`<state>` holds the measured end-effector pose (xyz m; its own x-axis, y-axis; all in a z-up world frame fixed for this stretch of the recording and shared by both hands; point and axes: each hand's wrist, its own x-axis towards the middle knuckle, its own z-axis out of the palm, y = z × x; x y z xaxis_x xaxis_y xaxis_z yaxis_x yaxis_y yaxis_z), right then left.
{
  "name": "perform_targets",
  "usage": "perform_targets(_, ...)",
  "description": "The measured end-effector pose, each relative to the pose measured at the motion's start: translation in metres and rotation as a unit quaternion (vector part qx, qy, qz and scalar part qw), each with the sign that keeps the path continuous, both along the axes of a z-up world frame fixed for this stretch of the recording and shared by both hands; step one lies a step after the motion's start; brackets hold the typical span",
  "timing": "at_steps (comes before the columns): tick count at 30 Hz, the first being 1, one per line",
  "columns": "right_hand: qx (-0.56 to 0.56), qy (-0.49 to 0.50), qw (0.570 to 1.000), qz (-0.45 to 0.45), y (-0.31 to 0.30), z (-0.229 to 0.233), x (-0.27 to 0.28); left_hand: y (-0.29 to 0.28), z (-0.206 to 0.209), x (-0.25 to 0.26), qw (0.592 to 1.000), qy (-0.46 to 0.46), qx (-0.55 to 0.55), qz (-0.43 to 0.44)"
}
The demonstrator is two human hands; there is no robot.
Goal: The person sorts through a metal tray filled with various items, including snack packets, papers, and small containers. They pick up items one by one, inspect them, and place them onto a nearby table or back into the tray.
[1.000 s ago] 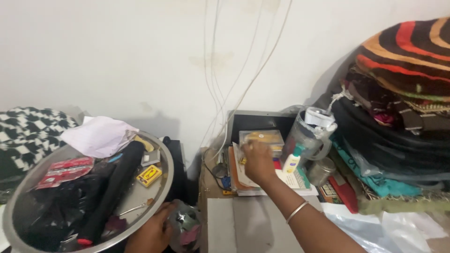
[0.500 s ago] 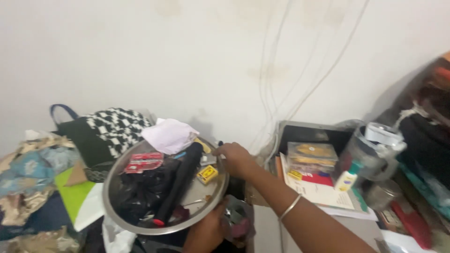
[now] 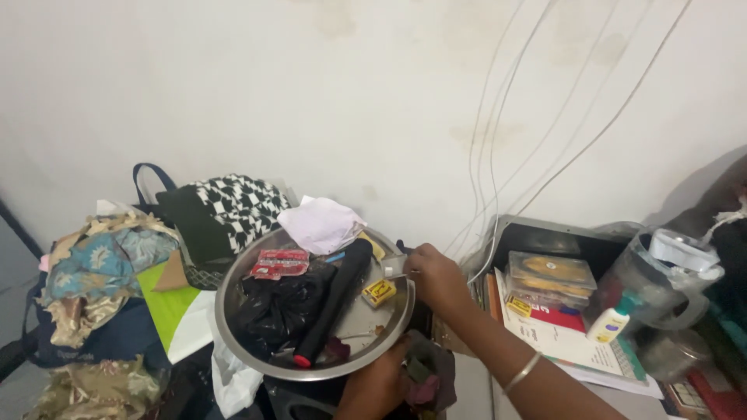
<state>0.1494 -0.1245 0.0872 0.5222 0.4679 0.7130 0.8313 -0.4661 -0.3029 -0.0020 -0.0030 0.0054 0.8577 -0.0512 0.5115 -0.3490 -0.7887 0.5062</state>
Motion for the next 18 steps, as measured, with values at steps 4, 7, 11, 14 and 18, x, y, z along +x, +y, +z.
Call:
perform_targets(4, 0.013, 0.075, 0.997, -0.008, -0.023, -0.009, -0.014, 0.000, -0.015, 0.006, 1.000, 0.015, -0.004, 0.022)
perform_targets(7, 0.036, 0.163, 0.986, -0.023, -0.031, -0.019, -0.012, 0.002, -0.009, 0.006, 0.999, 0.020, 0.026, 0.012)
perform_targets(11, 0.077, 0.177, 0.980, 0.042, -0.024, -0.014, -0.021, 0.001, -0.004, 0.002, 0.997, 0.046, 0.062, 0.015)
perform_targets(14, 0.032, 0.070, 0.993, 0.086, -0.018, -0.005, -0.035, 0.000, -0.006, 0.002, 0.995, 0.077, 0.058, 0.014)
perform_targets(18, -0.023, 0.143, 0.985, 0.092, -0.021, -0.004, -0.045, 0.003, -0.012, 0.004, 0.994, 0.098, 0.033, 0.015)
